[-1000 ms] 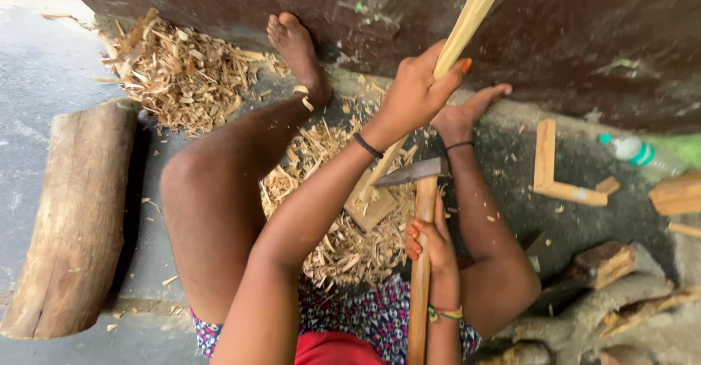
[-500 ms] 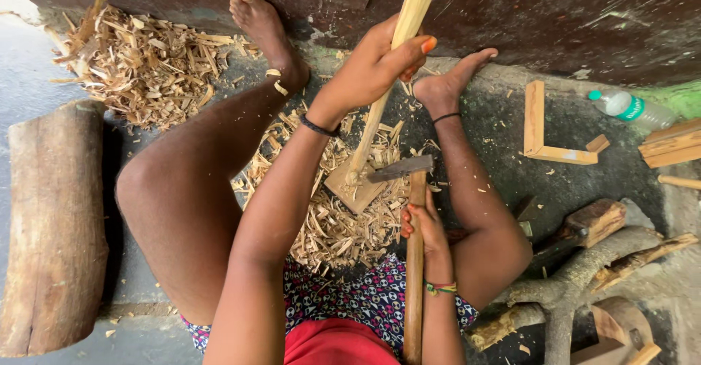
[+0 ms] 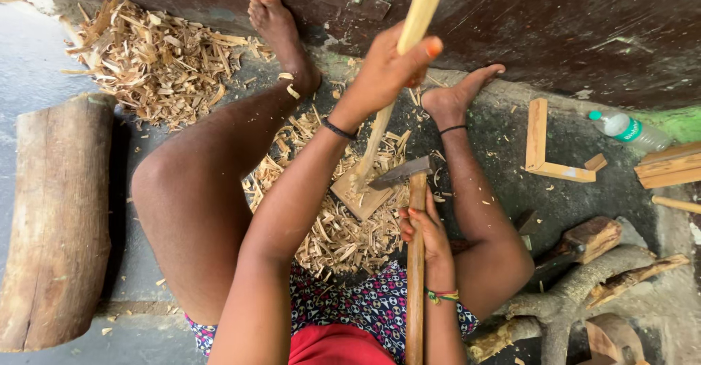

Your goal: The person is sitting on the floor and using a small axe to carve a piece of wood. They hold the wood with their left hand and strike it with the axe in their right hand, creating wood shavings.

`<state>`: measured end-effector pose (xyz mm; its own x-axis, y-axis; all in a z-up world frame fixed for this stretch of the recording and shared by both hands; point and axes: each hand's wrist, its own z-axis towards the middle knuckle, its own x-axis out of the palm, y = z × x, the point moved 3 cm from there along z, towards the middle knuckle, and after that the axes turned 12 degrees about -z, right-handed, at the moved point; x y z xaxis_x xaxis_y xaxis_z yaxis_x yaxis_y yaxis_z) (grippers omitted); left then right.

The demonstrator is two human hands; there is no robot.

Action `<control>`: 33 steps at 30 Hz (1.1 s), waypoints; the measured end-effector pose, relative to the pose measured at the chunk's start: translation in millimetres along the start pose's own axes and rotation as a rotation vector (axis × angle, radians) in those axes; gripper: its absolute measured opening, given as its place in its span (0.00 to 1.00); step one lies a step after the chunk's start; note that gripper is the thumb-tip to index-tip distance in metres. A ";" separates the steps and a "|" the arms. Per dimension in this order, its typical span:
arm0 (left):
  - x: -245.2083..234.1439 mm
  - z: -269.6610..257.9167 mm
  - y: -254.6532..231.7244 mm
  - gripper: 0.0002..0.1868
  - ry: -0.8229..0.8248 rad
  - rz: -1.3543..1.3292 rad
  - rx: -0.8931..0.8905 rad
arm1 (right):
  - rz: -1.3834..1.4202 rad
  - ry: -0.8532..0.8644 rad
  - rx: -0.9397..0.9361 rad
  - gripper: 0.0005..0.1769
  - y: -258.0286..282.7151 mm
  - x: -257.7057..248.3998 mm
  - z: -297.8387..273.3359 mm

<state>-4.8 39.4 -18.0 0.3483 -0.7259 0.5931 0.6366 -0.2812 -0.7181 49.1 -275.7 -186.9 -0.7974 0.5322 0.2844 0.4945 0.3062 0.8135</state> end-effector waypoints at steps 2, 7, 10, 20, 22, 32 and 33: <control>9.4 -2.6 4.0 0.17 0.056 0.034 0.031 | -0.026 0.007 -0.008 0.49 3.6 6.1 0.9; 20.7 -6.6 8.4 0.16 0.103 0.000 -0.023 | -0.322 -0.129 -0.084 0.48 60.8 58.8 -23.6; 14.7 -2.6 6.4 0.14 0.029 0.015 -0.064 | -0.203 -0.081 -0.246 0.49 112.0 90.4 -63.7; 19.2 -1.4 7.0 0.11 0.083 0.065 -0.042 | -0.176 -0.110 -0.383 0.49 129.7 109.9 -107.4; 21.4 4.0 7.9 0.11 0.085 0.090 -0.037 | -0.322 -0.097 -0.217 0.47 101.5 115.8 -69.8; 12.4 13.7 24.1 0.11 0.115 0.008 -0.083 | -0.263 -0.207 -0.367 0.47 140.5 105.4 -83.6; 11.5 17.1 21.9 0.11 0.120 0.010 -0.076 | -0.237 -0.172 -0.464 0.48 159.0 105.1 -100.5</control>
<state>24.9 35.6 -20.7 0.2669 -0.7976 0.5410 0.5777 -0.3169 -0.7522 9.1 -250.5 23.3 -0.7814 0.6240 0.0111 0.0732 0.0739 0.9946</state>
